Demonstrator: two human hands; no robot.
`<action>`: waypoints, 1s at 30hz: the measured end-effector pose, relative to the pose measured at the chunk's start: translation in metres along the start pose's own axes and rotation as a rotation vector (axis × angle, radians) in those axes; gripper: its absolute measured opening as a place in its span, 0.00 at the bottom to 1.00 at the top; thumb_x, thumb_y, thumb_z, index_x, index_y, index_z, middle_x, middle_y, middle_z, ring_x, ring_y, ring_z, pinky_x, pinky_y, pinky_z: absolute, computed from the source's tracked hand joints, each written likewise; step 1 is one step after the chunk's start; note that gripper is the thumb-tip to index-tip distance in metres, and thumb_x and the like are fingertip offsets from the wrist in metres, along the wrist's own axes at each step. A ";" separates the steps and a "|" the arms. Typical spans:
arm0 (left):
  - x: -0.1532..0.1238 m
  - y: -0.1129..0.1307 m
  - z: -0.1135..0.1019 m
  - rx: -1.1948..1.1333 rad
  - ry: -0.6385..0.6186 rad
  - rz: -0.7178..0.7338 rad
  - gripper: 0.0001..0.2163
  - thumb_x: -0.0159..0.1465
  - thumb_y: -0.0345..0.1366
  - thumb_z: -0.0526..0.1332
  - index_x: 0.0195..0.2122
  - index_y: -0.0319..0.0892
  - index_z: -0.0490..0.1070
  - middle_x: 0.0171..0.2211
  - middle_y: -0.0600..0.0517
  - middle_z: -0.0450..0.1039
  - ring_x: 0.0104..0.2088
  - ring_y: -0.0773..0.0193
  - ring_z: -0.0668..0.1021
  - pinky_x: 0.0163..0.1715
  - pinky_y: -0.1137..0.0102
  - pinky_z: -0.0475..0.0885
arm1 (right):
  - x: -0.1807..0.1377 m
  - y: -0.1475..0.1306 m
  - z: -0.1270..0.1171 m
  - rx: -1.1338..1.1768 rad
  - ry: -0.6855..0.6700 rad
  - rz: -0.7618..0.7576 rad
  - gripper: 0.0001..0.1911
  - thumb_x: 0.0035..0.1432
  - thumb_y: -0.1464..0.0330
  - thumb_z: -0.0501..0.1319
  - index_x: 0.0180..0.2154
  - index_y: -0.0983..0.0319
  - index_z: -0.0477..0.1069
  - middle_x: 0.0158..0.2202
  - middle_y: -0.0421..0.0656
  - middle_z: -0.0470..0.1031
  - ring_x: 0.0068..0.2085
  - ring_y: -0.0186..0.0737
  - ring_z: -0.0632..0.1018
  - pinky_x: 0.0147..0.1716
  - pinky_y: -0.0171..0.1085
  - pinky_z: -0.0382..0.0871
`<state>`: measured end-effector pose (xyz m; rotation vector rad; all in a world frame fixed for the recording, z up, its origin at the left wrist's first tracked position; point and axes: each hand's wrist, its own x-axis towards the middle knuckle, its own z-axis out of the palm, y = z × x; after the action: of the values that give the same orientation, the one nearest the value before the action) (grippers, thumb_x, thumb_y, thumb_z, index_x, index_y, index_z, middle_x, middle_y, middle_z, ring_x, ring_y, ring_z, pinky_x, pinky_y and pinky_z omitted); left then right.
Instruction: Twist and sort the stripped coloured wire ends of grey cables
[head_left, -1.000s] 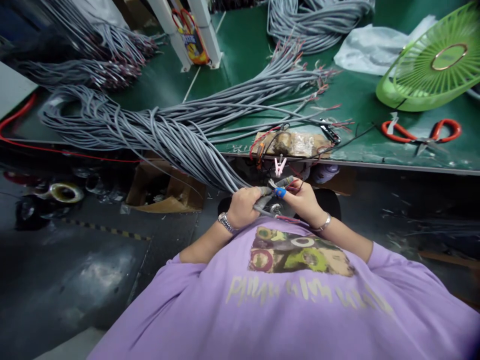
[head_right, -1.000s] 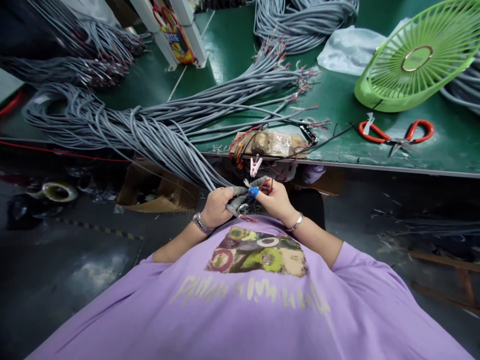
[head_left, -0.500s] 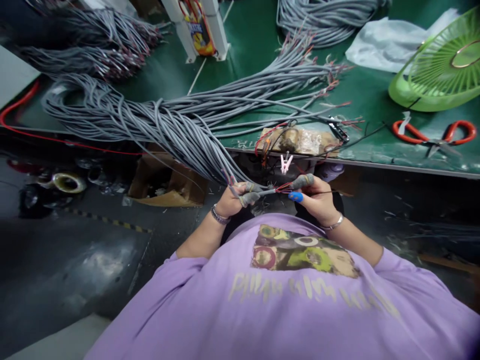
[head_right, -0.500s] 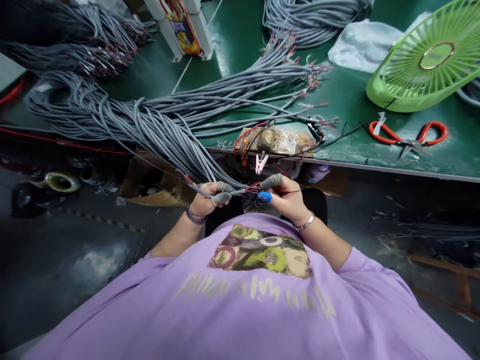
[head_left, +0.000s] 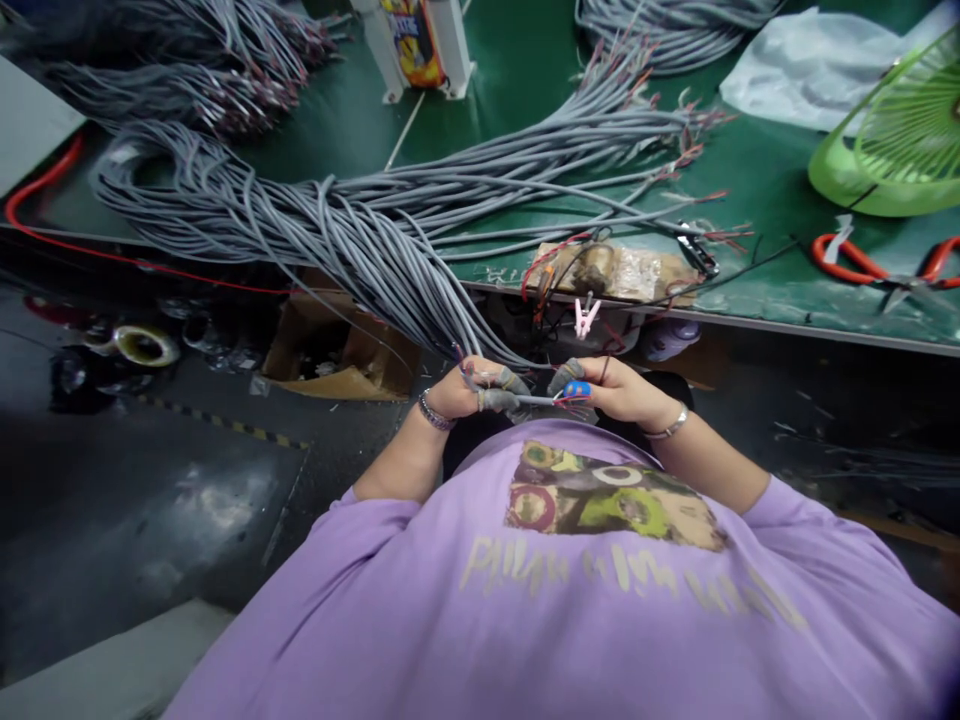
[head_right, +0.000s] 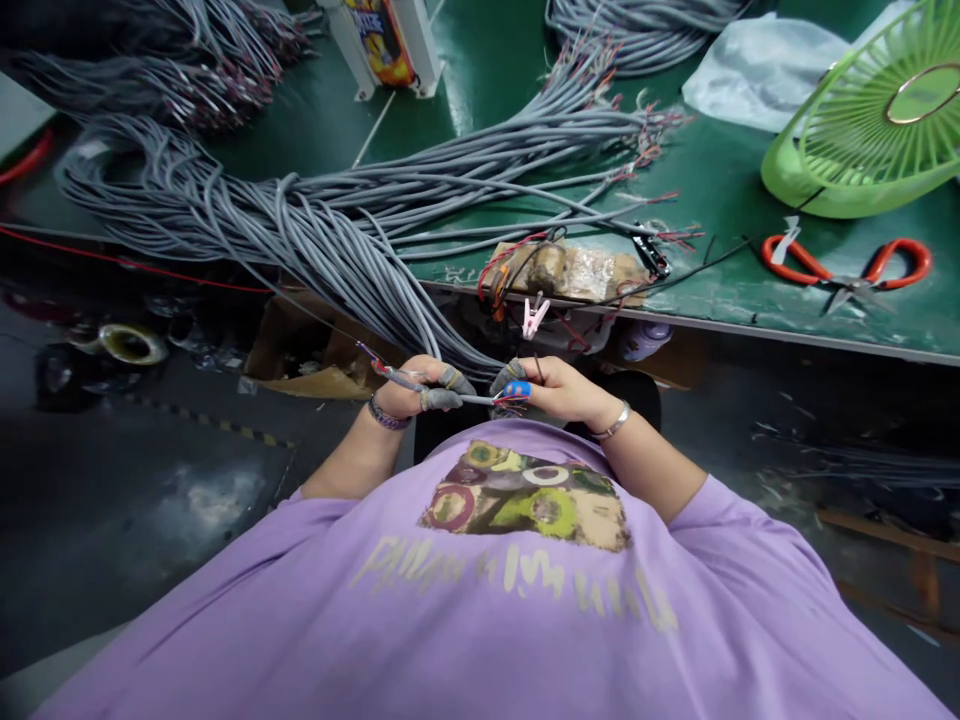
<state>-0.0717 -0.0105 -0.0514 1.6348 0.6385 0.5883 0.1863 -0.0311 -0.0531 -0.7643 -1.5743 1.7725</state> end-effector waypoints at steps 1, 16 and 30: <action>0.001 0.000 0.000 -0.001 -0.016 -0.006 0.19 0.59 0.50 0.69 0.34 0.35 0.82 0.23 0.47 0.78 0.20 0.68 0.76 0.21 0.75 0.71 | -0.001 0.002 0.001 0.103 0.027 0.060 0.20 0.51 0.51 0.71 0.30 0.63 0.77 0.25 0.41 0.76 0.24 0.31 0.71 0.24 0.32 0.67; 0.019 -0.010 0.009 0.121 0.031 0.113 0.17 0.63 0.47 0.67 0.38 0.36 0.81 0.28 0.46 0.80 0.24 0.68 0.78 0.25 0.75 0.75 | 0.005 0.024 -0.022 0.326 0.677 0.189 0.27 0.46 0.48 0.72 0.23 0.60 0.62 0.14 0.33 0.60 0.14 0.22 0.51 0.14 0.29 0.38; 0.053 -0.032 0.029 0.024 0.395 0.154 0.21 0.65 0.50 0.63 0.48 0.37 0.78 0.30 0.49 0.79 0.26 0.70 0.76 0.27 0.74 0.73 | 0.045 0.012 -0.028 0.494 0.512 0.161 0.34 0.48 0.36 0.64 0.24 0.61 0.63 0.19 0.34 0.61 0.17 0.24 0.53 0.13 0.28 0.42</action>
<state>-0.0161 0.0099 -0.0858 1.6121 0.8114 1.0347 0.1788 0.0200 -0.0689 -1.0078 -0.7204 1.7848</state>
